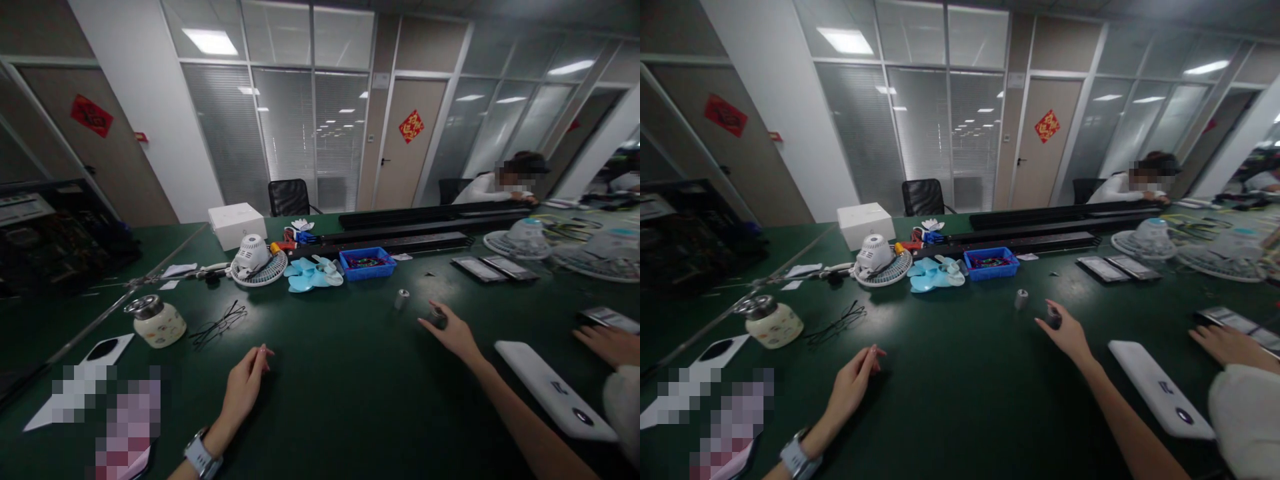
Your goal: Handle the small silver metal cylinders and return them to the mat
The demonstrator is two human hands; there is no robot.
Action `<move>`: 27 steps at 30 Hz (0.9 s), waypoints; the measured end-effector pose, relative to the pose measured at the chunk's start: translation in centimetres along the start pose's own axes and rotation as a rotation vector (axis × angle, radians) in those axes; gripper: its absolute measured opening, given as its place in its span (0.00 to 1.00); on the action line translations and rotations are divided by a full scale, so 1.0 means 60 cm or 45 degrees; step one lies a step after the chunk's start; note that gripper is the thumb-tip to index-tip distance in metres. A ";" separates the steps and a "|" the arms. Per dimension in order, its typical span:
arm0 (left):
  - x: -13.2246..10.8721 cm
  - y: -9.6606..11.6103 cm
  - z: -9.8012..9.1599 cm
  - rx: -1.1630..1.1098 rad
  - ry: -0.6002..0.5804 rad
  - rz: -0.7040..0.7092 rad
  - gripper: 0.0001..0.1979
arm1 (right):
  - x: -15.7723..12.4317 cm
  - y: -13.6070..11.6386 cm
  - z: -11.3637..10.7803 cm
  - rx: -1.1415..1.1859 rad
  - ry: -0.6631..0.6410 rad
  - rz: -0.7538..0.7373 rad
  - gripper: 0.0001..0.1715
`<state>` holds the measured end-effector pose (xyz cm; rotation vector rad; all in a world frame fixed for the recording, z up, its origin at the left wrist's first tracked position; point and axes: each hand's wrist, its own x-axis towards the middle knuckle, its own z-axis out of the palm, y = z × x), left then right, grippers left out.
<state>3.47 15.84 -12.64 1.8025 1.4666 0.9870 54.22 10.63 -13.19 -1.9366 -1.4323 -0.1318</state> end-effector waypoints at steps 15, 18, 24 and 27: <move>-0.011 0.084 0.082 0.011 -0.180 0.516 0.20 | -0.097 -0.334 0.154 1.041 -0.649 -0.230 0.31; -0.002 0.101 0.102 0.002 -0.121 0.517 0.17 | -0.110 -0.377 0.177 1.114 -0.724 -0.290 0.33; 0.012 0.114 0.098 -0.066 -0.159 0.449 0.14 | -0.110 -0.385 0.173 1.085 -0.750 -0.338 0.30; 0.016 0.117 0.093 -0.171 -0.213 0.399 0.14 | -0.110 -0.385 0.173 1.094 -0.744 -0.324 0.29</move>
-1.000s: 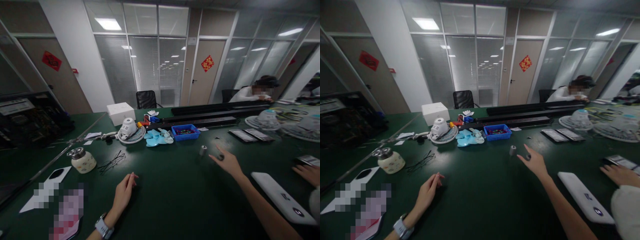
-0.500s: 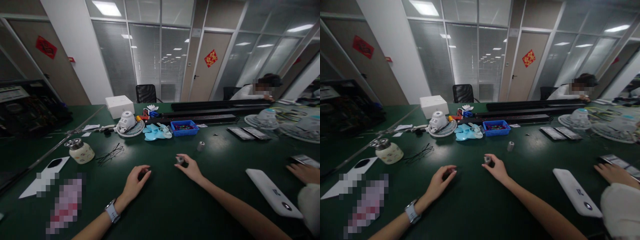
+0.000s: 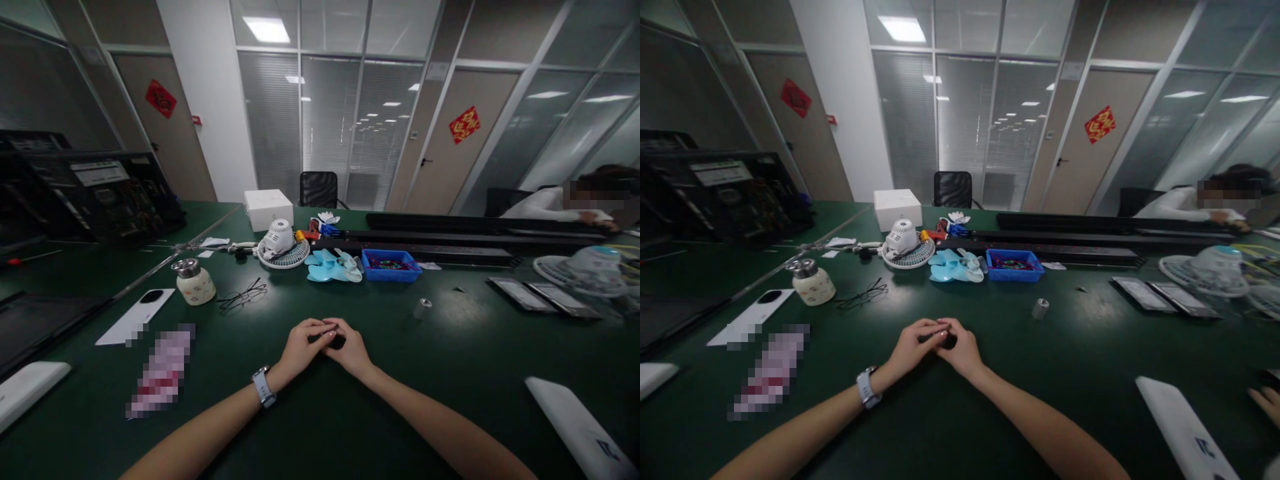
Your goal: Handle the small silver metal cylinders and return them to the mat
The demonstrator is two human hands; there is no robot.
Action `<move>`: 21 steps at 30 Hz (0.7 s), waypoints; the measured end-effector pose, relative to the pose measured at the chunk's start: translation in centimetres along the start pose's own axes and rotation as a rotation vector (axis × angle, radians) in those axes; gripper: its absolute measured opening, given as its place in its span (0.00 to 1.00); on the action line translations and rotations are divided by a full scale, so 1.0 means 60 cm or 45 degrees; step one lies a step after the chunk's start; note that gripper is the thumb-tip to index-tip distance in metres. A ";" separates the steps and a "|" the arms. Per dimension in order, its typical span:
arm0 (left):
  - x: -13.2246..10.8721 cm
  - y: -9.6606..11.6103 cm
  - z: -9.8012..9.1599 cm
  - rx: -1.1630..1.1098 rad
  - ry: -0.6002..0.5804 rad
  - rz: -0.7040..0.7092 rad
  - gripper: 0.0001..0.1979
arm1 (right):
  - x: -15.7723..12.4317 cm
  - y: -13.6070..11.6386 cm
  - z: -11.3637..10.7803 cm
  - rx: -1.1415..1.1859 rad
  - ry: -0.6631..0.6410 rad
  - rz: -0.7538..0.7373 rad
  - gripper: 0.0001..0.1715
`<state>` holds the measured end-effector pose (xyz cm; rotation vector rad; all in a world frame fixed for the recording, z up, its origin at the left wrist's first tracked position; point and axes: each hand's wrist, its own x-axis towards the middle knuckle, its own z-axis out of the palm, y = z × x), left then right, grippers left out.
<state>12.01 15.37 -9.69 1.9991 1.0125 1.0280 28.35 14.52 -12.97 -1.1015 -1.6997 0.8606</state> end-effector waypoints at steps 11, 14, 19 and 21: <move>0.023 0.005 -0.010 0.416 0.030 0.151 0.10 | 0.001 0.001 0.003 -0.054 0.014 0.030 0.30; 0.023 0.011 -0.020 0.446 0.115 0.233 0.10 | 0.001 0.000 0.002 -0.033 0.020 0.035 0.31; 0.003 -0.013 -0.068 0.511 0.170 0.175 0.10 | -0.001 -0.014 -0.004 -0.022 -0.011 0.019 0.30; -0.011 -0.036 -0.082 0.527 0.087 0.096 0.11 | 0.000 -0.021 -0.005 -0.036 -0.023 0.028 0.28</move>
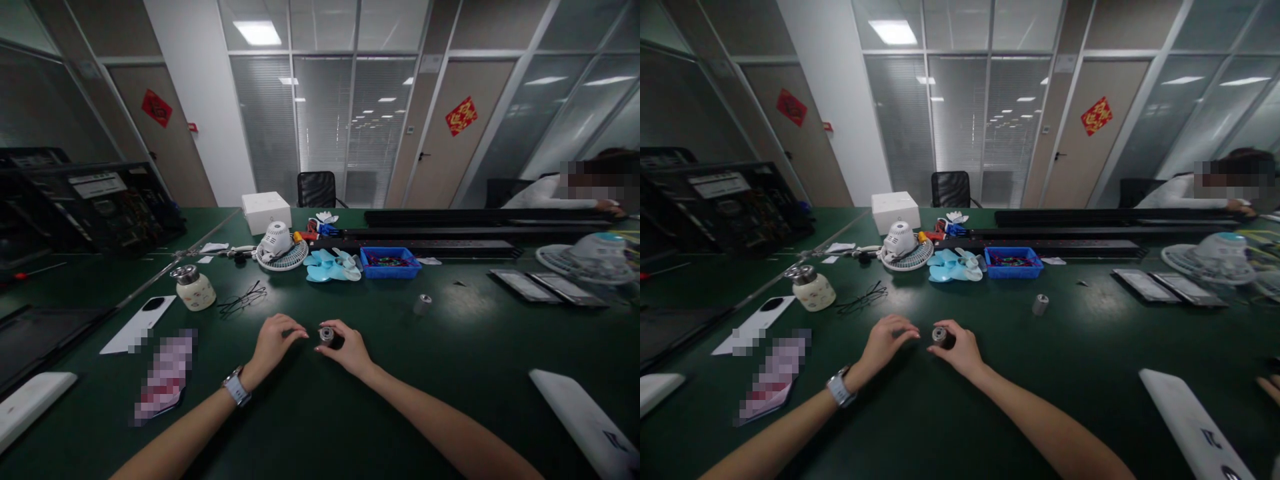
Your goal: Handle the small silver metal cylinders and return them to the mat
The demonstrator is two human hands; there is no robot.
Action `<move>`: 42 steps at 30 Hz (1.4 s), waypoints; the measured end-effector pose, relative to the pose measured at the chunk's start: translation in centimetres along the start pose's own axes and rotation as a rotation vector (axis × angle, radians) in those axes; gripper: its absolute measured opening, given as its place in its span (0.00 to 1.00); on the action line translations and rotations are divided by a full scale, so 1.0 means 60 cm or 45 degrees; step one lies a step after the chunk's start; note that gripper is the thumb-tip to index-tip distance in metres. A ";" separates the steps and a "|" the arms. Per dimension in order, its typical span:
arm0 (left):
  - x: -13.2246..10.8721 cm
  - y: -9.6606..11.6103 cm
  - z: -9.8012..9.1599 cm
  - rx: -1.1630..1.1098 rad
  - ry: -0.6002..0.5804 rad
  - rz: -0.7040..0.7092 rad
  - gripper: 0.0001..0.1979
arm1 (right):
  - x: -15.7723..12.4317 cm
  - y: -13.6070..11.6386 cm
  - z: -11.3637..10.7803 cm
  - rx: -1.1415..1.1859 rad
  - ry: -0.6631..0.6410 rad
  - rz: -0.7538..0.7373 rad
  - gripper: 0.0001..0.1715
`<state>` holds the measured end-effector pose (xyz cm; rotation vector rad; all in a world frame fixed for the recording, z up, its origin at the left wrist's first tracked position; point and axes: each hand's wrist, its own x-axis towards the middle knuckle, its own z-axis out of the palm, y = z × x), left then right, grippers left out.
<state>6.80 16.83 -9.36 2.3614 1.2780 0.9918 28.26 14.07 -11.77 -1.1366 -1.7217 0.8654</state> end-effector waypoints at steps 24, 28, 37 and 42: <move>-0.040 -0.051 0.003 -0.591 0.377 -0.643 0.13 | -0.098 0.049 -0.248 -1.134 0.902 -0.221 0.34; -0.040 -0.055 -0.001 -0.621 0.385 -0.687 0.12 | -0.023 -0.016 -0.088 -0.792 0.059 -0.328 0.22; -0.049 -0.079 -0.004 -0.428 0.343 -0.634 0.19 | 0.057 -0.009 0.065 -0.701 -0.142 -0.225 0.11; -0.048 -0.075 -0.002 -0.430 0.272 -0.655 0.21 | 0.015 -0.008 -0.064 -0.735 0.061 -0.209 0.11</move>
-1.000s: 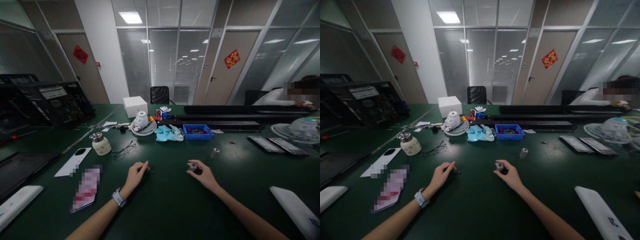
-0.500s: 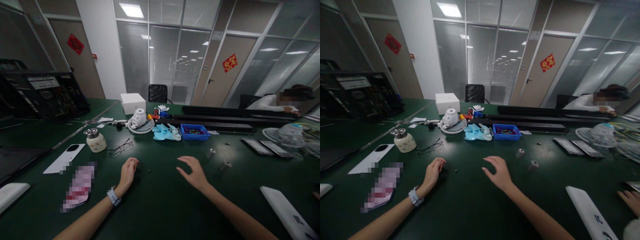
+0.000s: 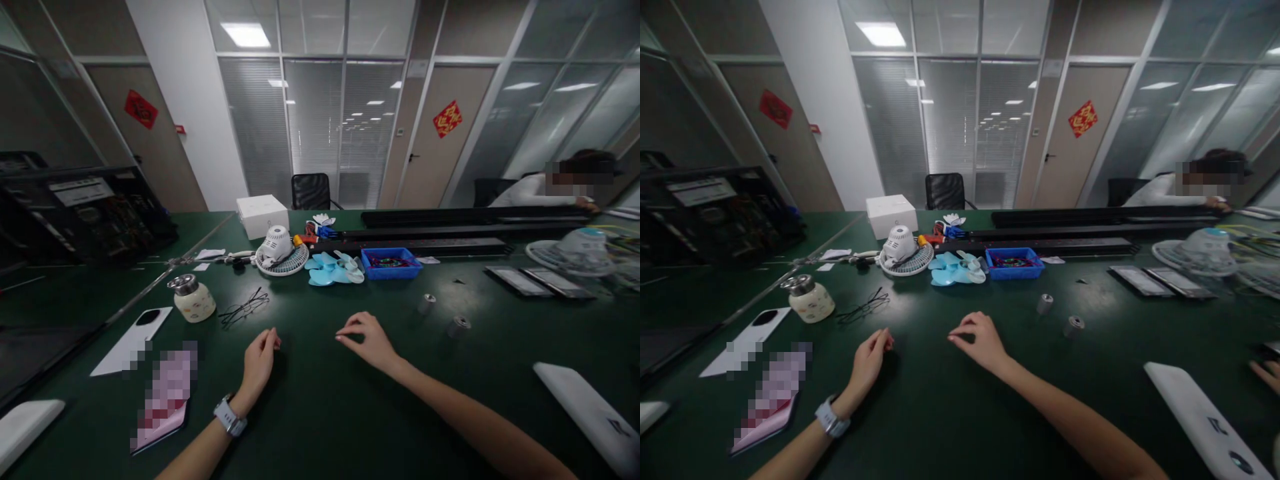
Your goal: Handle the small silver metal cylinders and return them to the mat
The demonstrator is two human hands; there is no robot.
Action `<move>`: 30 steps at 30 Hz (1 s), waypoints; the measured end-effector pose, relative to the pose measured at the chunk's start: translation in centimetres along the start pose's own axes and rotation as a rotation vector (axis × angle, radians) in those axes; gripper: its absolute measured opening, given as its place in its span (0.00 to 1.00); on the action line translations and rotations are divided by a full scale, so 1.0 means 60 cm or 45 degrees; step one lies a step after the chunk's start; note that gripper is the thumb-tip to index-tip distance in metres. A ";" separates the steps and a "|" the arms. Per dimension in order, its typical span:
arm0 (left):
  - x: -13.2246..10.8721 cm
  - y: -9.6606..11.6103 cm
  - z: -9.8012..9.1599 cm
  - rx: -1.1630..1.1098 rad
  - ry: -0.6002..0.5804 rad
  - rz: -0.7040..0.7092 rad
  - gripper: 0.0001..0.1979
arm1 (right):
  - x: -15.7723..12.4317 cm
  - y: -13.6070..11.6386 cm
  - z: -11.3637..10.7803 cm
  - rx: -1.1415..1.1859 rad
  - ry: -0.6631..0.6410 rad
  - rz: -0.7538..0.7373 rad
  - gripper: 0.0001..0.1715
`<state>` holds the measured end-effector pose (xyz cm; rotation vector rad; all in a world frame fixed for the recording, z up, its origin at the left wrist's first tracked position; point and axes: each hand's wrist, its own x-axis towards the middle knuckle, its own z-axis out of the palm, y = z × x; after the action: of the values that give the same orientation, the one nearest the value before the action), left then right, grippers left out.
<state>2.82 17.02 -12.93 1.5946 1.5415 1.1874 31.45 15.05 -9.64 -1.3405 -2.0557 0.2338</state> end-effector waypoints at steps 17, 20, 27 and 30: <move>-0.002 0.007 0.000 0.036 -0.015 0.008 0.21 | -0.171 0.246 -0.220 -0.526 0.632 0.799 0.26; -0.005 0.016 0.000 0.042 -0.012 0.039 0.20 | -0.175 0.233 -0.227 -0.518 0.594 0.802 0.26; -0.011 0.029 0.001 0.085 0.014 0.030 0.20 | -0.179 0.227 -0.234 -0.520 0.436 0.845 0.25; -0.013 0.029 0.002 0.092 0.009 0.048 0.19 | -0.183 0.228 -0.233 -0.522 0.424 0.848 0.24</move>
<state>3.73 16.03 -11.55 1.6751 1.5813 1.1708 53.04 9.00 -10.23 -2.1306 -1.3687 -0.1342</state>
